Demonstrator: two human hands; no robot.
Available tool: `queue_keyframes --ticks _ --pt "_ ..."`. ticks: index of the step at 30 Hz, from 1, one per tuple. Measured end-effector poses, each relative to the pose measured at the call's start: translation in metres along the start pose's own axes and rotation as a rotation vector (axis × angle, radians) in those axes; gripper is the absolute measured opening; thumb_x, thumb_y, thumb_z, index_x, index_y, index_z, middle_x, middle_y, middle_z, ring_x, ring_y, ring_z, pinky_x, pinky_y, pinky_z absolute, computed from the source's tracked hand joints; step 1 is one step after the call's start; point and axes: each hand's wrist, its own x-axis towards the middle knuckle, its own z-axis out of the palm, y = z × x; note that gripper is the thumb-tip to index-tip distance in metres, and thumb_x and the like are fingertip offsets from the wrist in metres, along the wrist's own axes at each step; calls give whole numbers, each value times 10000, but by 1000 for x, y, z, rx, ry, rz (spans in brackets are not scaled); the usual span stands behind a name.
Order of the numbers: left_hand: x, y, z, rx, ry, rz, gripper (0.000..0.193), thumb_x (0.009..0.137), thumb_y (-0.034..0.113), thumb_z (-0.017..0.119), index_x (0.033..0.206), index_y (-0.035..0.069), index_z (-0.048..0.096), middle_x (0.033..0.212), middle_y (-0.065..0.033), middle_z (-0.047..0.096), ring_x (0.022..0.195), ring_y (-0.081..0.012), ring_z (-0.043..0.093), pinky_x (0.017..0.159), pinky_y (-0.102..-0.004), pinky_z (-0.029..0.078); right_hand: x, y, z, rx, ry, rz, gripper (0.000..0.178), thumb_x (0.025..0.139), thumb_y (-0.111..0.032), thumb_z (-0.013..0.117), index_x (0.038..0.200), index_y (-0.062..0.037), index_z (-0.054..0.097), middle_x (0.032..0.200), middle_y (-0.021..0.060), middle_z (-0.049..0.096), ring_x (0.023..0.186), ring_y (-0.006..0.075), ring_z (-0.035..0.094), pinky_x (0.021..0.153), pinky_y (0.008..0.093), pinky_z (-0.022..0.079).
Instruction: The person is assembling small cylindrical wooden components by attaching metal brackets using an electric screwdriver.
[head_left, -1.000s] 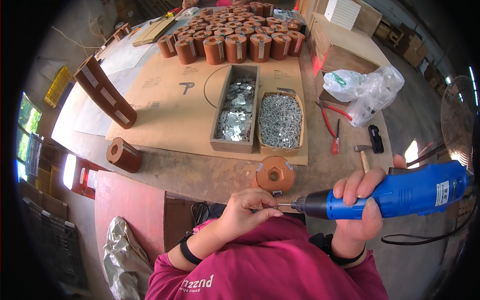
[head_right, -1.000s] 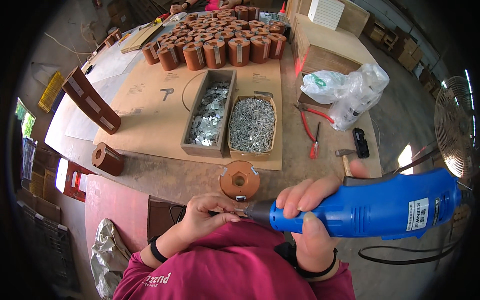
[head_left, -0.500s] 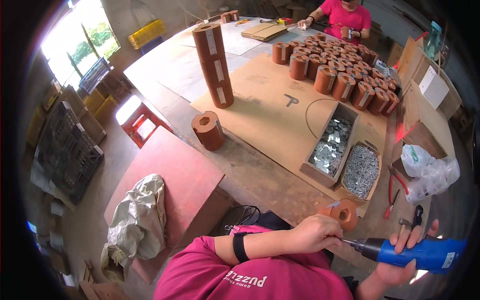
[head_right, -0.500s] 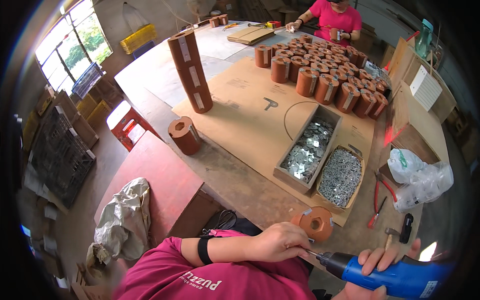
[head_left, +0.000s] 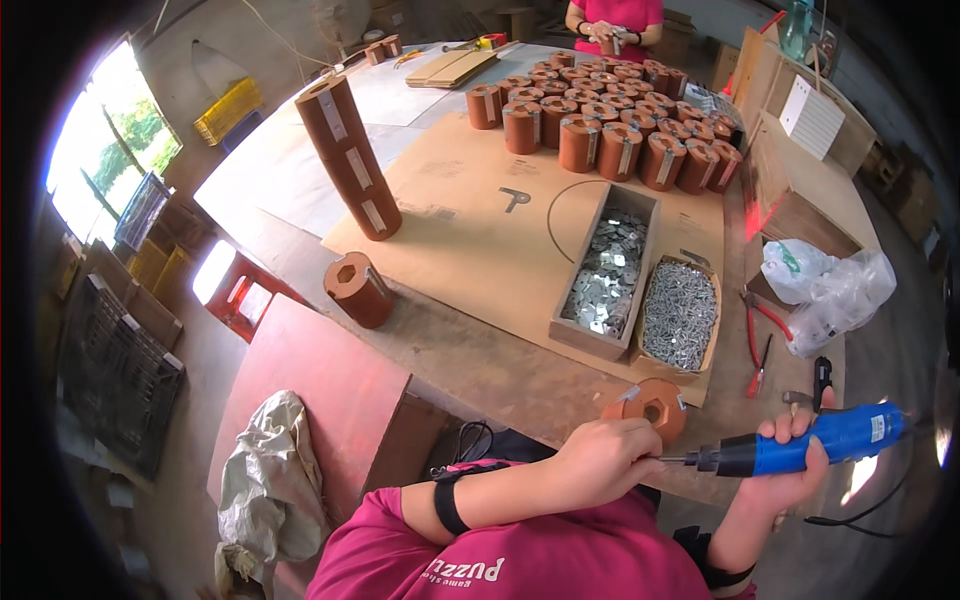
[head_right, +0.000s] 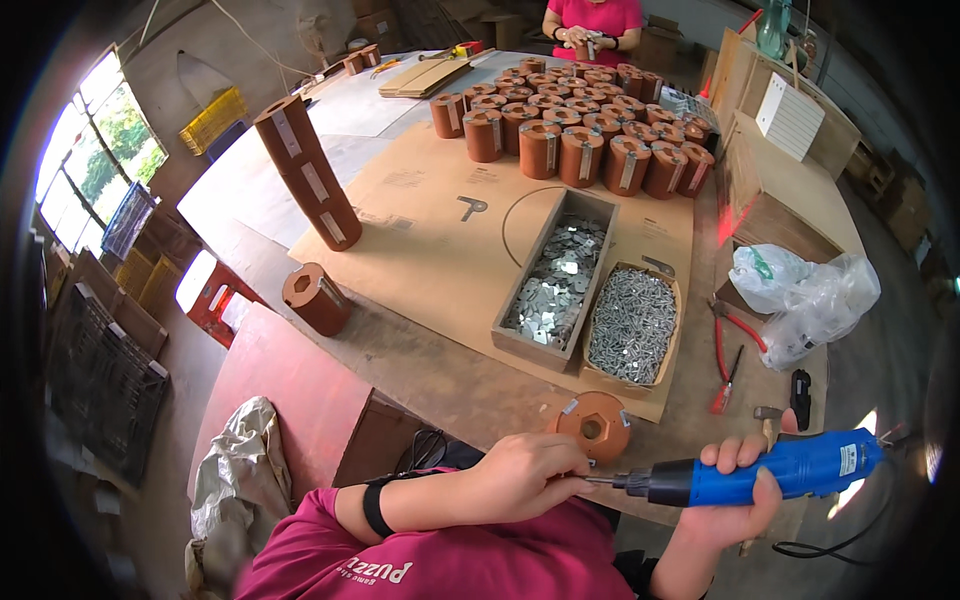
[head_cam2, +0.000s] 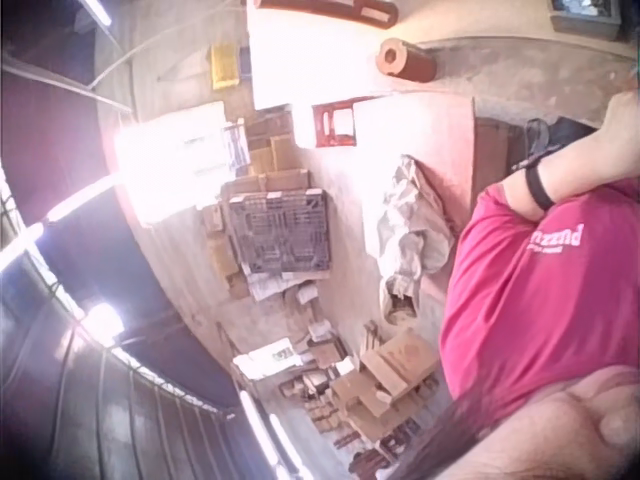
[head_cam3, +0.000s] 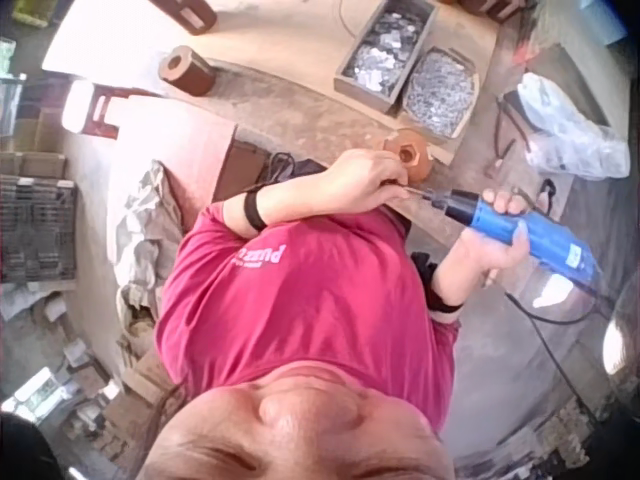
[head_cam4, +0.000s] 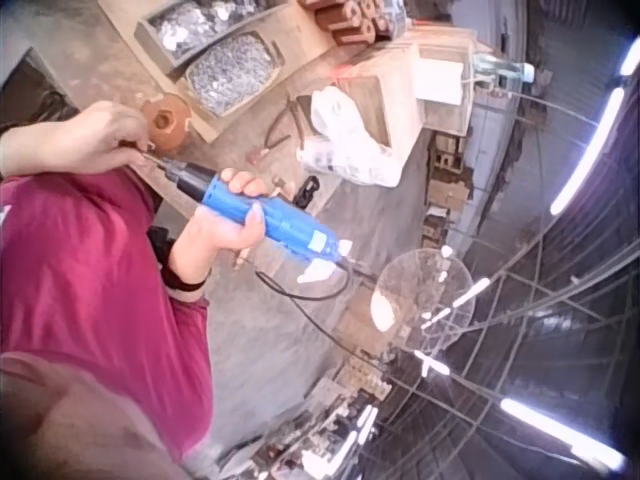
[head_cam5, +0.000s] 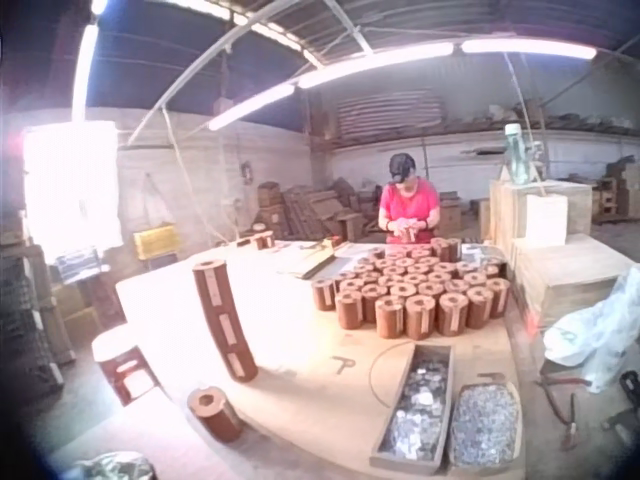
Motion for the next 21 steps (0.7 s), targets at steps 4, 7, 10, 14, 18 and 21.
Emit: queue_keyframes --ticks 4,7,10,14,18,21 --pt "5 11 -1 -91 14 -112 147 769 138 626 820 20 555 717 -69 559 624 -198 562 543 -300 444 7 6 -19 151 160 70 554 781 -174 481 1274 -25 278 767 66 453 651 157 463 642 325 448" --pt "6 15 1 -474 -9 -291 176 817 154 596 891 -2 560 720 -47 571 651 -119 564 560 -245 446 9 11 -27 214 315 96 447 783 -176 492 1189 -21 389 772 64 462 666 158 475 652 324 448" --pt "5 8 3 -479 -27 -366 217 848 111 553 1018 -24 557 768 -48 598 700 -63 543 609 -203 446 9 18 -35 181 374 116 356 768 -183 523 1078 -17 469 770 53 475 693 168 500 655 335 450" --pt "5 11 -4 -458 -58 -494 148 820 85 585 932 -8 616 777 -42 618 685 -60 542 593 -208 446 6 24 -26 231 397 210 352 735 -185 537 1063 -65 492 756 48 477 671 167 491 644 340 441" --pt "7 18 -8 -348 -64 -441 162 792 76 618 941 18 637 773 -45 619 660 -70 548 559 -203 432 6 18 -19 214 423 206 372 719 -188 541 1071 -75 493 749 46 472 662 167 489 637 342 440" --pt "10 19 -9 -298 -77 -418 174 787 84 626 946 14 634 783 -48 622 662 -70 549 564 -207 436 7 15 -18 221 415 195 382 719 -187 544 1079 -76 488 749 46 469 660 168 487 638 340 440"
